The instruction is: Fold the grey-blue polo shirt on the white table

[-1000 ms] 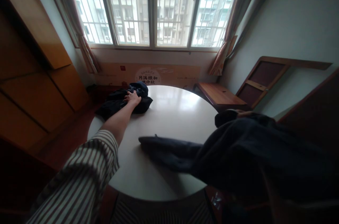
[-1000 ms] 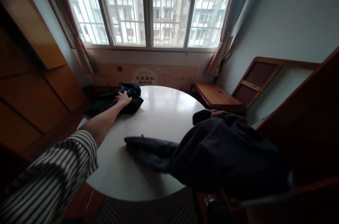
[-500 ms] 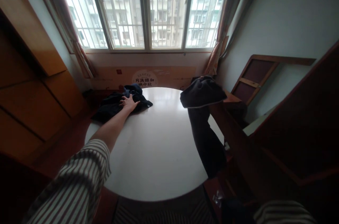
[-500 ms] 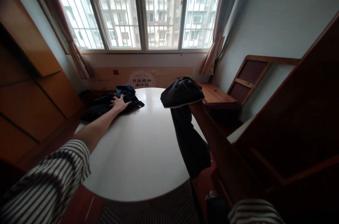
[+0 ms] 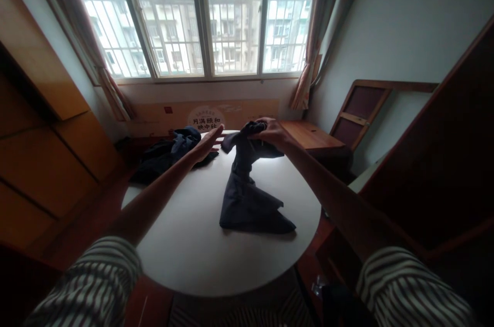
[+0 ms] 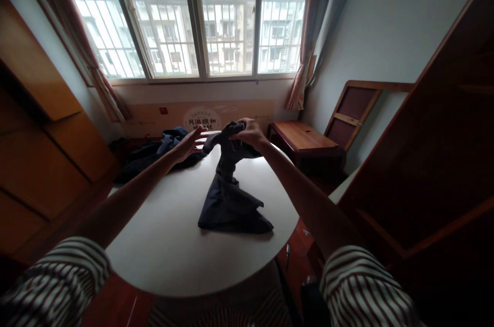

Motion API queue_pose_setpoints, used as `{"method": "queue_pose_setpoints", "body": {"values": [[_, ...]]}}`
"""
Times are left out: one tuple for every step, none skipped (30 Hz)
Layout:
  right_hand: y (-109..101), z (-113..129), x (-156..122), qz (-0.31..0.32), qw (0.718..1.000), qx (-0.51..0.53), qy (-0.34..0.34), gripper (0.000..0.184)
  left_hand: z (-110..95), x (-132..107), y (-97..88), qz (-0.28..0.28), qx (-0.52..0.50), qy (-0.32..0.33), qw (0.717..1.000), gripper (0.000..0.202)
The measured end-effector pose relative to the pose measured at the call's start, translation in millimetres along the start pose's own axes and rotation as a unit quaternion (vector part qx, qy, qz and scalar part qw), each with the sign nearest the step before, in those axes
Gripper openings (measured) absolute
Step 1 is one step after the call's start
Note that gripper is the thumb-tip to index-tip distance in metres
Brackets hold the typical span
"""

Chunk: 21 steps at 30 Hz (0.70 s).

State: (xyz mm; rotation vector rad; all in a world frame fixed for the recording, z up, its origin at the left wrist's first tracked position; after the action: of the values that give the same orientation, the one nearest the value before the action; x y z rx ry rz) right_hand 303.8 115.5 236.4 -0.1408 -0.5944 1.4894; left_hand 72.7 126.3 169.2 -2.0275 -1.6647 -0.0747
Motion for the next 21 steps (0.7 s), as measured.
{"method": "queue_pose_setpoints", "body": {"values": [[11.6,-13.0,-5.2,0.045,0.998,0.008,0.033,0.065,0.5,-4.9,11.7,0.036,-0.025,-0.011,0.999,0.071],[21.0,-23.0,-10.9,0.088,0.994,0.023,0.055,0.070,2.9,-10.4,20.1,0.064,-0.027,-0.017,0.997,0.075],[28.2,-30.1,-16.5,0.131,0.988,0.045,0.068,0.074,6.2,-16.0,25.2,0.083,-0.012,-0.016,0.996,0.079],[32.8,-34.2,-21.4,0.170,0.980,0.070,0.073,0.077,9.2,-21.4,27.5,0.093,0.017,-0.006,0.996,0.080],[35.4,-35.6,-25.5,0.205,0.972,0.095,0.071,0.080,11.7,-26.7,28.2,0.096,0.054,0.011,0.994,0.079],[36.0,-34.8,-28.7,0.233,0.963,0.118,0.065,0.081,13.5,-32.3,28.7,0.097,0.090,0.031,0.991,0.077],[35.2,-32.6,-31.0,0.253,0.956,0.137,0.057,0.081,14.5,-38.4,29.9,0.097,0.123,0.051,0.986,0.076],[33.6,-29.4,-32.5,0.264,0.951,0.151,0.048,0.079,14.5,-44.9,32.5,0.099,0.150,0.072,0.981,0.076],[31.3,-25.5,-33.3,0.267,0.950,0.159,0.037,0.078,13.1,-51.7,37.0,0.103,0.169,0.098,0.975,0.078],[28.7,-20.9,-33.9,0.264,0.951,0.160,0.024,0.076,11.0,-58.7,43.1,0.112,0.180,0.124,0.969,0.079],[25.9,-16.0,-34.6,0.257,0.954,0.153,0.010,0.075,8.7,-65.1,49.0,0.118,0.181,0.148,0.965,0.074],[23.0,-11.2,-35.7,0.249,0.959,0.137,-0.007,0.073,6.6,-70.2,52.2,0.115,0.171,0.165,0.964,0.063],[19.9,-7.0,-37.4,0.243,0.963,0.112,-0.024,0.070,5.4,-73.2,51.1,0.097,0.148,0.171,0.969,0.049],[16.8,-3.9,-39.8,0.241,0.967,0.077,-0.039,0.067,5.5,-74.5,45.5,0.067,0.116,0.164,0.977,0.038],[14.0,-2.6,-42.9,0.245,0.968,0.036,-0.052,0.065,6.2,-74.5,36.2,0.032,0.083,0.150,0.985,0.034],[11.5,-3.9,-46.5,0.258,0.964,-0.009,-0.058,0.065,6.3,-74.2,23.6,-0.009,0.051,0.134,0.990,0.034],[9.5,-8.2,-50.7,0.280,0.957,-0.053,-0.053,0.067,4.8,-74.0,8.8,-0.049,0.018,0.121,0.991,0.035],[7.2,-14.6,-55.3,0.309,0.946,-0.090,-0.040,0.071,1.4,-74.2,-7.1,-0.085,-0.015,0.112,0.990,0.035],[4.3,-22.1,-60.3,0.339,0.933,-0.115,-0.021,0.076,-4.0,-75.1,-23.2,-0.117,-0.047,0.106,0.986,0.033],[0.8,-29.0,-65.6,0.369,0.921,-0.127,0.002,0.081,-10.7,-76.8,-39.2,-0.143,-0.079,0.102,0.981,0.031],[-2.9,-34.1,-70.9,0.397,0.909,-0.128,0.023,0.084,-18.3,-79.2,-54.7,-0.166,-0.104,0.097,0.976,0.030]]}}
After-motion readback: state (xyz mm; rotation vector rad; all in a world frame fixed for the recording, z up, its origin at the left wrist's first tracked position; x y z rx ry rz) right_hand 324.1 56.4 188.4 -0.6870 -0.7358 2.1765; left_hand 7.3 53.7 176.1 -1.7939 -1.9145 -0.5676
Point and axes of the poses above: each hand's wrist, its own x-axis towards the middle knuckle, its own y-axis out of the palm, z = x × y, the point moved 9 cm from there along x, towards the middle knuckle, and after that the axes turned 8 degrees about y, right-handed, at the moved point
